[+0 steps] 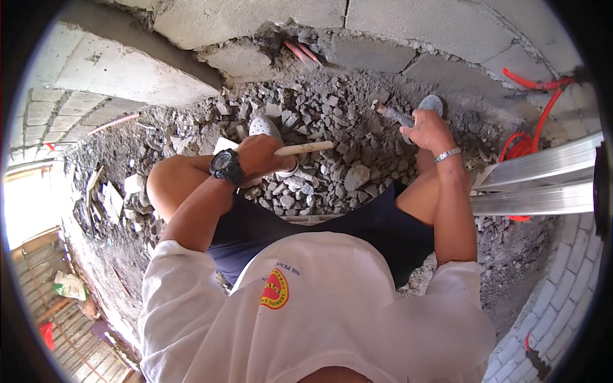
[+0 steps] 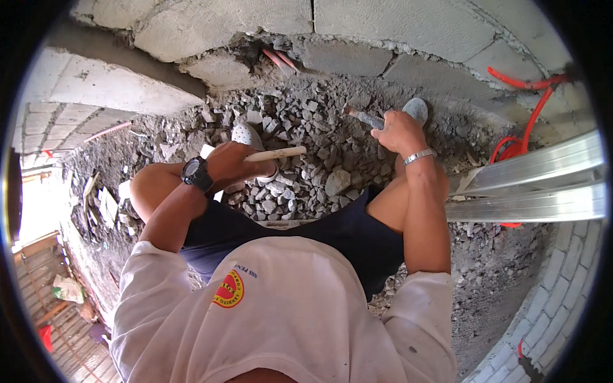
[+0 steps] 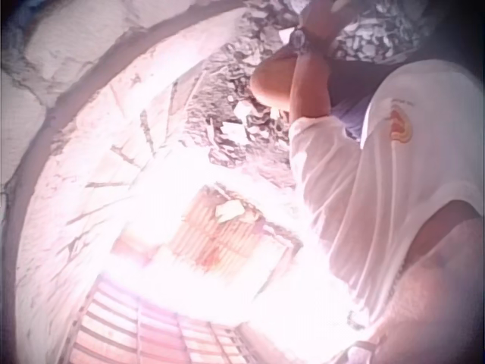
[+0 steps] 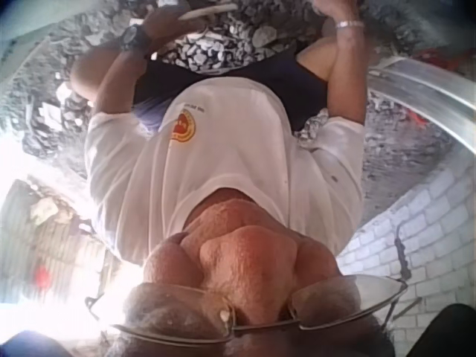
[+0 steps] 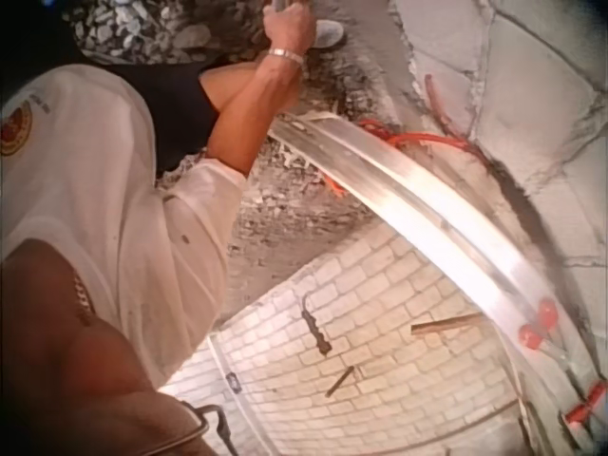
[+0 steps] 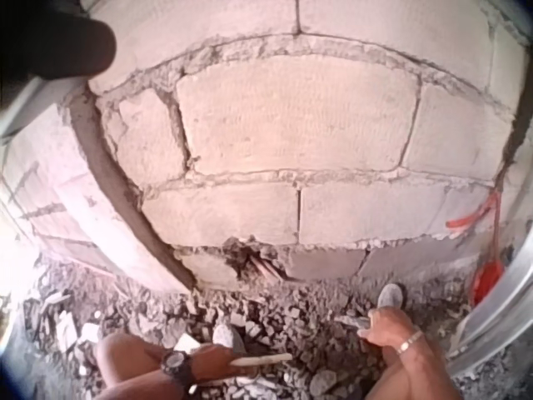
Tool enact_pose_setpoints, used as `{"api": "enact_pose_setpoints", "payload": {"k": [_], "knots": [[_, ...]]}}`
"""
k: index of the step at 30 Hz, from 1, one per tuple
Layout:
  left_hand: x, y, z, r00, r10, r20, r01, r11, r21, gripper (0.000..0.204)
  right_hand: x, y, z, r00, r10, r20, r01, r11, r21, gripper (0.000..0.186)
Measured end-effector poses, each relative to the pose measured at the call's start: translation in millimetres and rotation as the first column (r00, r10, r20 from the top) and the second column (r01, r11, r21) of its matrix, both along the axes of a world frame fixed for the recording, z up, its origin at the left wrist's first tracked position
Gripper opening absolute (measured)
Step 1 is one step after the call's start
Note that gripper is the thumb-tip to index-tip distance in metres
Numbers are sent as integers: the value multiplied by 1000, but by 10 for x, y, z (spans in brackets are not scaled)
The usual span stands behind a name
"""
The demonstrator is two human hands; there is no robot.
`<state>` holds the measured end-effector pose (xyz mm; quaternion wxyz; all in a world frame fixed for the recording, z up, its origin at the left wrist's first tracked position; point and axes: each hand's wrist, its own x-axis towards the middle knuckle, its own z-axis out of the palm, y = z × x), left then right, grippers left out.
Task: Installing a conduit pipe into a groove in a concrete block wall using a hammer.
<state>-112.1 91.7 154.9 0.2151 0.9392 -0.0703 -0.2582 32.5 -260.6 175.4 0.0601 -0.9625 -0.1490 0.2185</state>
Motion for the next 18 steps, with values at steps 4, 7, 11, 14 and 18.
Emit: {"api": "enact_pose_setpoints", "payload": {"k": [4,7,11,14,18], "knots": [[54,2,-165,999,-40,27,41,998,-47,40,-13,51,-5,1000,-4,12,4,1000,-14,37],[53,89,-174,999,-26,23,27,999,-41,40,24,189,19,998,-4,-65,1,999,-41,38],[-48,236,-332,999,6,45,-5,1000,-25,38,56,268,-116,989,142,30,-143,988,58,41],[-49,170,-605,997,30,73,-25,998,-64,30,21,180,-179,976,193,100,-200,978,62,41],[-40,36,-508,991,-28,130,31,999,-21,17,71,9,-317,977,198,77,-202,978,51,33]]}}
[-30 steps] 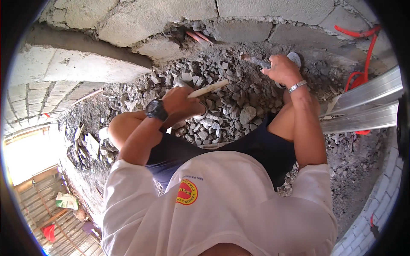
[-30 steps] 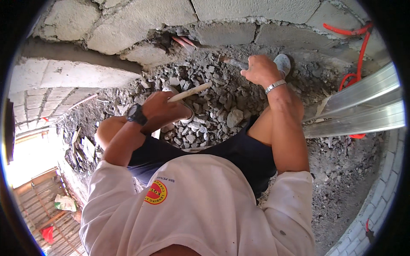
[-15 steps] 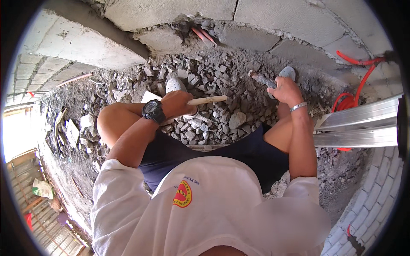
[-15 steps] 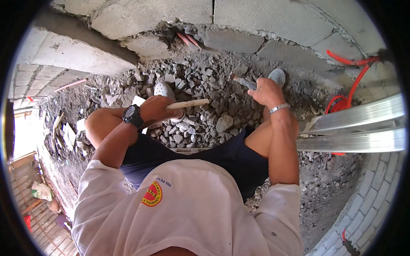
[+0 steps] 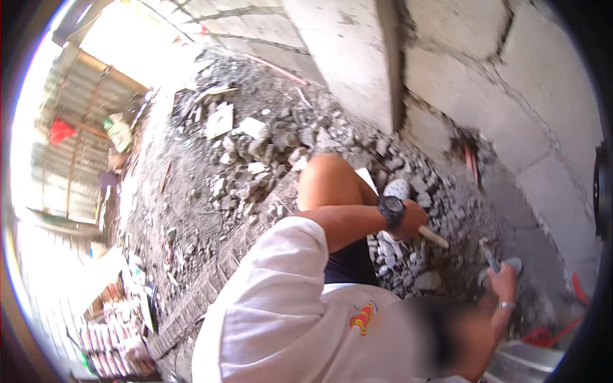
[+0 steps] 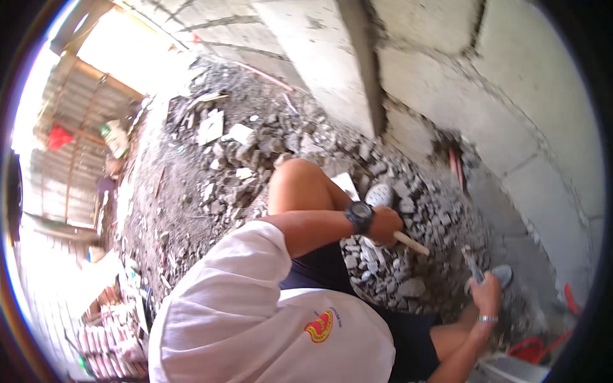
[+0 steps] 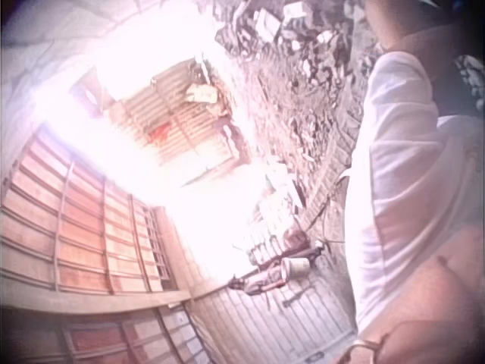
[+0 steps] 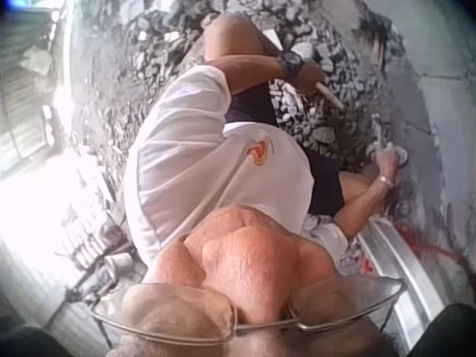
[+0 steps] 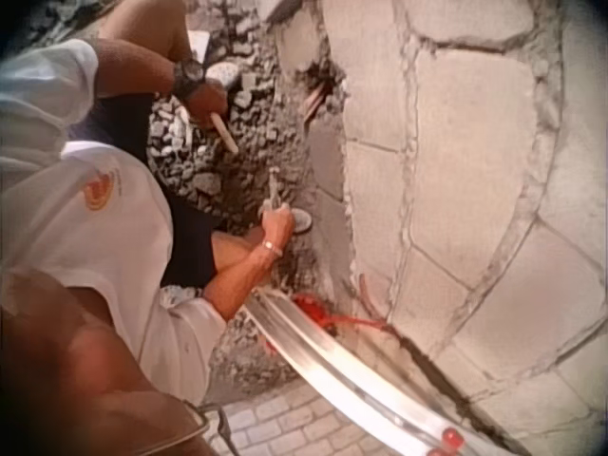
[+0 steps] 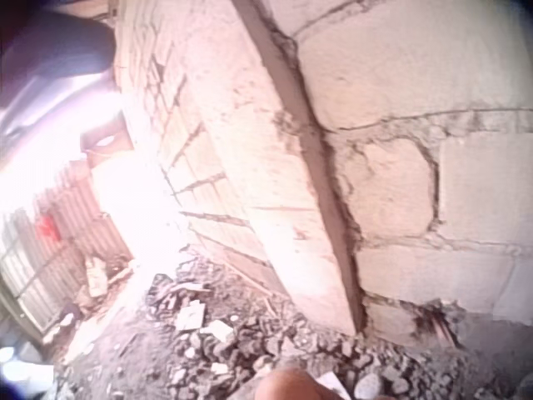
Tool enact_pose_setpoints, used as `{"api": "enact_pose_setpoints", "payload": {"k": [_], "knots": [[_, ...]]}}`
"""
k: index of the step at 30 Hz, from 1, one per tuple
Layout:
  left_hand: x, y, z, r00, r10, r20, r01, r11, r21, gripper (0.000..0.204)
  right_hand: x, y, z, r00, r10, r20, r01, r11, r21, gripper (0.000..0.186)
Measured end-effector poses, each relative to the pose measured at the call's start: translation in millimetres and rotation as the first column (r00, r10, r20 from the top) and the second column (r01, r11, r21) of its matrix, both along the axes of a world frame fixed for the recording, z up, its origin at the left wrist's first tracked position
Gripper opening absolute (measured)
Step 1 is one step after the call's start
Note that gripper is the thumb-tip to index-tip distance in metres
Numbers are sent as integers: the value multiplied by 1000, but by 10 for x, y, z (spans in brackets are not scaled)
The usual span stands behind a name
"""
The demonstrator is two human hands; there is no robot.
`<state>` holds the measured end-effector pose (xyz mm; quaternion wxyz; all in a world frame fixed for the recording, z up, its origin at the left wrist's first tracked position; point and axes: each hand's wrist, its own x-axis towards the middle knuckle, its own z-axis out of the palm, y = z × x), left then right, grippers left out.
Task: Installing a conduit pipe into a groove in a concrete block wall using a hammer.
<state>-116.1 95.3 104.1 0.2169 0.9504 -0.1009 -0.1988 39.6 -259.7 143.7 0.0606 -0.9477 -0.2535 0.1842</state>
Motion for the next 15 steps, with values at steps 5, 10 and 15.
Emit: {"api": "enact_pose_setpoints", "payload": {"k": [5,10,15], "knots": [[34,-28,25,998,28,59,-29,1000,9,16,-52,32,174,1000,2,6,-1,996,-84,37],[27,157,72,992,102,-76,-102,995,-4,34,-20,234,49,1000,9,-30,-10,999,-30,42],[28,219,190,992,14,-123,-11,1000,28,43,-11,443,197,993,-38,-108,26,993,-114,40]]}}
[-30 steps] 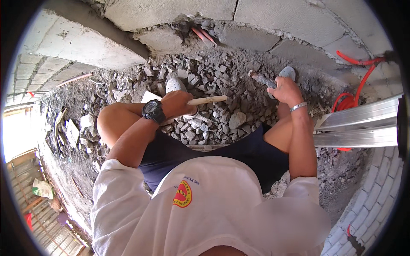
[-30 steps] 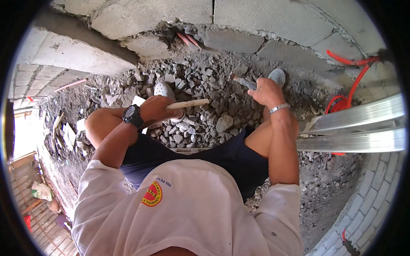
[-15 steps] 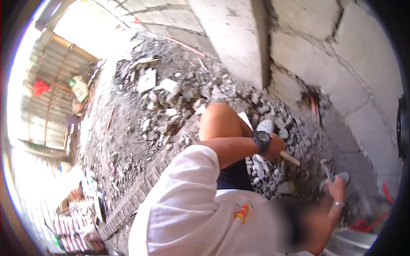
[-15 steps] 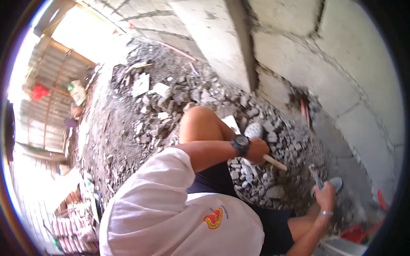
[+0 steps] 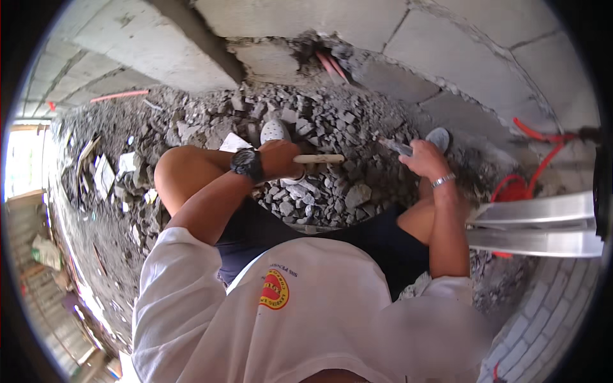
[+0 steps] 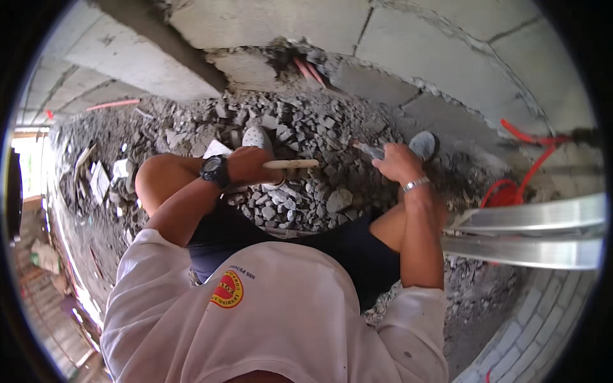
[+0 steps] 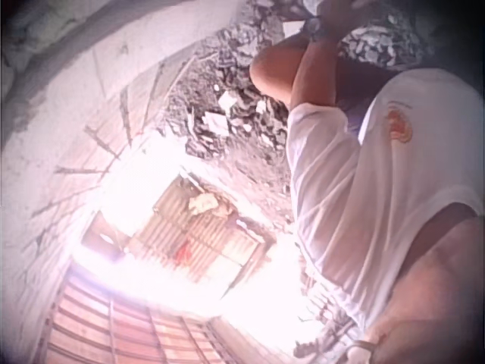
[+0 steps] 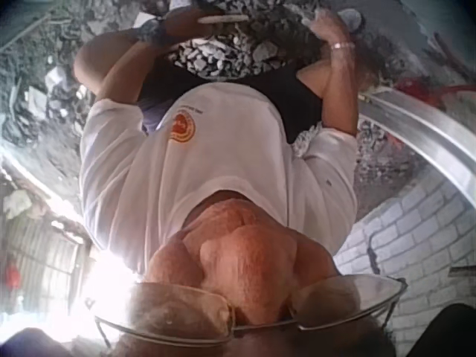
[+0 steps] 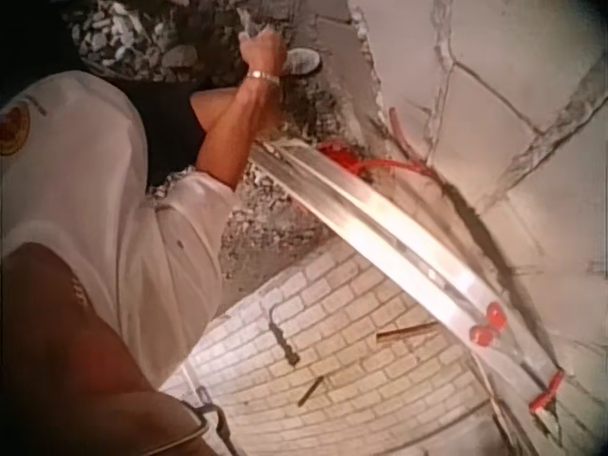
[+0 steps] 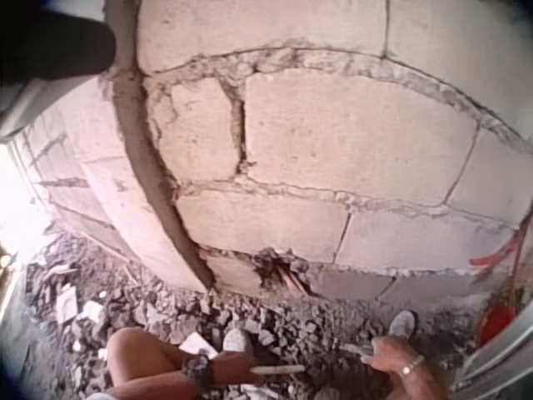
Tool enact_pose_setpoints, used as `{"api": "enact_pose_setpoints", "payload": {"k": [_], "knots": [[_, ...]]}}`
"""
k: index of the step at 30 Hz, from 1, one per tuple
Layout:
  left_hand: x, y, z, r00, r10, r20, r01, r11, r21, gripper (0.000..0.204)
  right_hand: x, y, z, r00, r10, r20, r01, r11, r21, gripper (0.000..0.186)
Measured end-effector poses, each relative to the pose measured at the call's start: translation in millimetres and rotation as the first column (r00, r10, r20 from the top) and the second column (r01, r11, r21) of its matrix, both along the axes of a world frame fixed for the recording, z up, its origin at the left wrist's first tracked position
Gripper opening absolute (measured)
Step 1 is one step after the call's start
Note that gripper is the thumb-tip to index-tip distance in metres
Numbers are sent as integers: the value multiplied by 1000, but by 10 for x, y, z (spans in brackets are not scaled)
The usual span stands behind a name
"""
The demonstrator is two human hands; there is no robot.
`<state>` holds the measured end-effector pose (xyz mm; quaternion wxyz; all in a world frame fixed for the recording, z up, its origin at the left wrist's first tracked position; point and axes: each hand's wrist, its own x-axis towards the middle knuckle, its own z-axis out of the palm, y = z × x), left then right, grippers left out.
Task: Installing a conduit pipe into a groove in a concrete block wall using a hammer.
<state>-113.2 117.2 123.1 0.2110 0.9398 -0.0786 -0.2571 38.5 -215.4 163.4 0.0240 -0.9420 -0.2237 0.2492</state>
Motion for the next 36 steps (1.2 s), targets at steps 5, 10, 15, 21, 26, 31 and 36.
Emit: {"api": "enact_pose_setpoints", "payload": {"k": [5,10,15,21,26,31,36], "knots": [[55,-79,-68,1000,-15,-20,15,1000,-17,38,4,-113,-8,999,-22,-44,21,999,-35,39],[84,-126,10,997,-20,-71,21,1000,6,35,21,-110,46,993,-74,-97,67,995,-73,41],[69,-119,-15,997,-21,-71,22,1000,8,36,14,-125,31,993,-54,-107,44,995,-91,42],[88,-145,95,991,0,-133,3,1000,18,38,-40,-80,116,990,-88,-113,77,992,-95,41],[94,-184,158,999,34,1,-34,999,-13,40,12,-129,61,988,-101,-116,94,993,-67,42],[73,-334,490,965,136,224,-108,985,-135,31,64,-271,-12,984,-158,80,138,968,210,42],[354,-203,371,902,431,13,-399,846,-355,37,163,-260,135,889,-447,-98,386,620,683,42]]}}
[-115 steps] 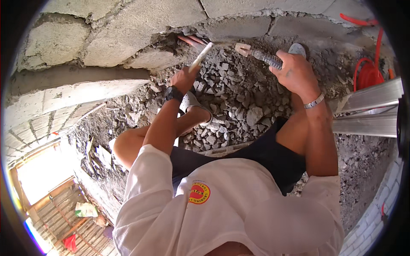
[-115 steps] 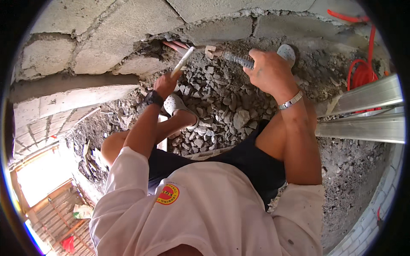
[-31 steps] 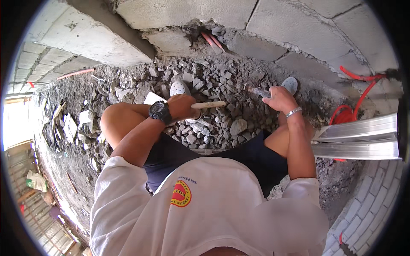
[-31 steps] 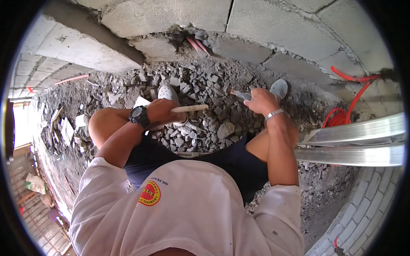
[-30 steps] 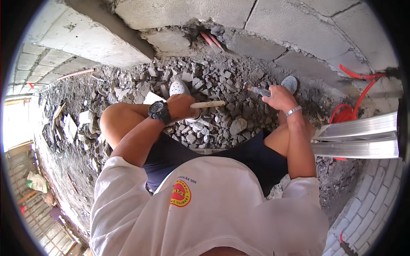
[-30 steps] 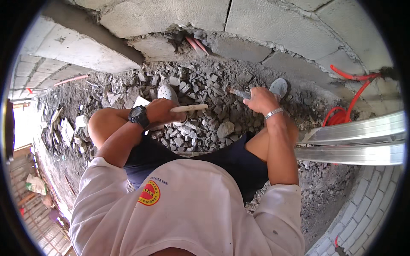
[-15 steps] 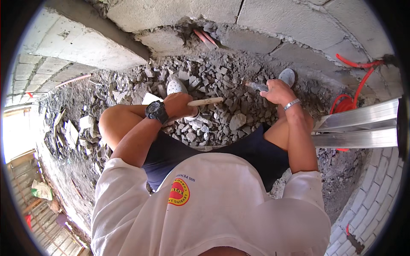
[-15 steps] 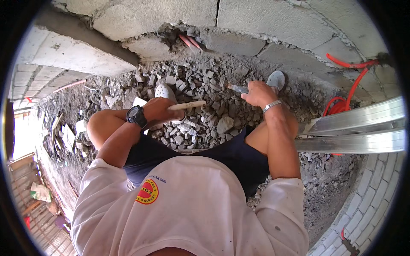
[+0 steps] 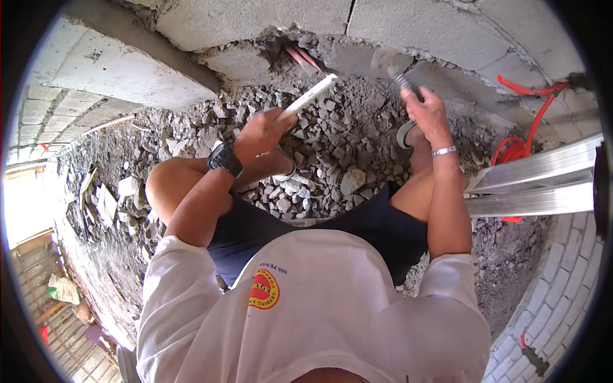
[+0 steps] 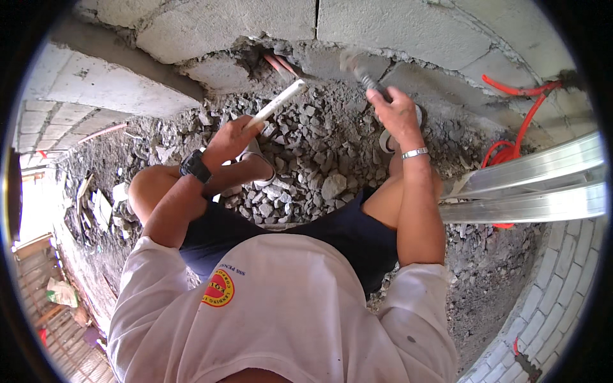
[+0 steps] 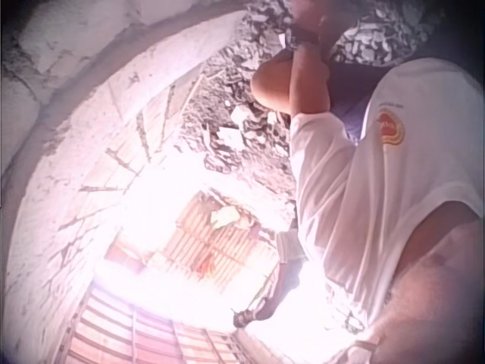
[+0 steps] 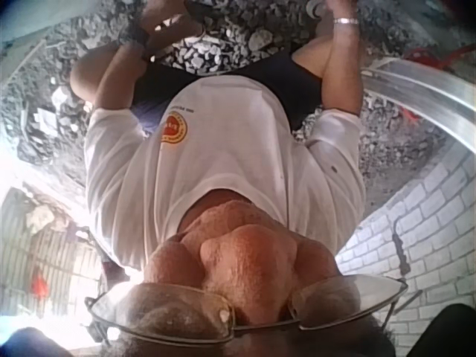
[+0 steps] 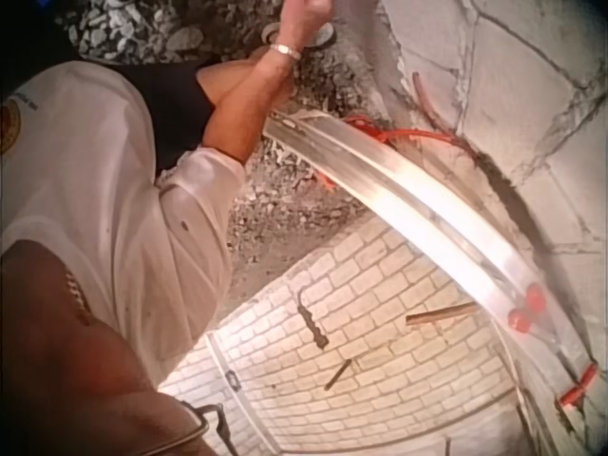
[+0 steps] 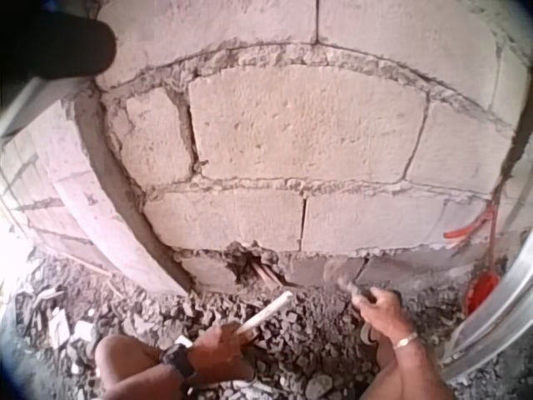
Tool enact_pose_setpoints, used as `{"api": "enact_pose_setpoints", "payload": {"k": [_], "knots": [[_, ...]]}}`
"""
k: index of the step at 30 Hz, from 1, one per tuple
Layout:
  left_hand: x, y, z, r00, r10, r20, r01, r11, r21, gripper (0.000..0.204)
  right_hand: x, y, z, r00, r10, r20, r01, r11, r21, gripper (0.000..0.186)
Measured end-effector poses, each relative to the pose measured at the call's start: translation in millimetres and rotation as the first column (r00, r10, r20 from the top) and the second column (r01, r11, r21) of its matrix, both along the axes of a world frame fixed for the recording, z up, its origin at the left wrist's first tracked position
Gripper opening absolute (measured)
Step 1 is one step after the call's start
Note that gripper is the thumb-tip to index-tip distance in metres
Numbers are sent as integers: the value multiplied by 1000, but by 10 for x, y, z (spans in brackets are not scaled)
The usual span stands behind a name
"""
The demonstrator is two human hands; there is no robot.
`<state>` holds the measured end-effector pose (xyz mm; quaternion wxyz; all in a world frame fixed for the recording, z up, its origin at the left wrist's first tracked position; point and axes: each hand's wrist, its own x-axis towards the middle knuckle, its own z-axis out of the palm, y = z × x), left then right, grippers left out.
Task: Installing a conduit pipe into a groove in a concrete block wall using a hammer.
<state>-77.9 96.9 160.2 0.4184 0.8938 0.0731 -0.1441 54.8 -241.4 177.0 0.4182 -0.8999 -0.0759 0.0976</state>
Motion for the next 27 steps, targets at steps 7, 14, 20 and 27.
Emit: {"api": "enact_pose_setpoints", "payload": {"k": [7,14,20,27], "knots": [[-138,82,-256,977,-174,-123,195,962,191,41,-74,-57,89,973,-76,-217,119,974,191,31],[-282,61,-235,786,-616,51,509,692,511,39,-74,-57,98,968,-247,-45,251,944,215,31],[-269,-14,-178,855,-515,-62,490,762,425,38,-60,-149,86,931,-362,-41,361,900,246,31],[-317,70,-293,618,-773,145,569,567,595,27,-83,-134,138,880,-457,-131,460,748,478,30]]}}
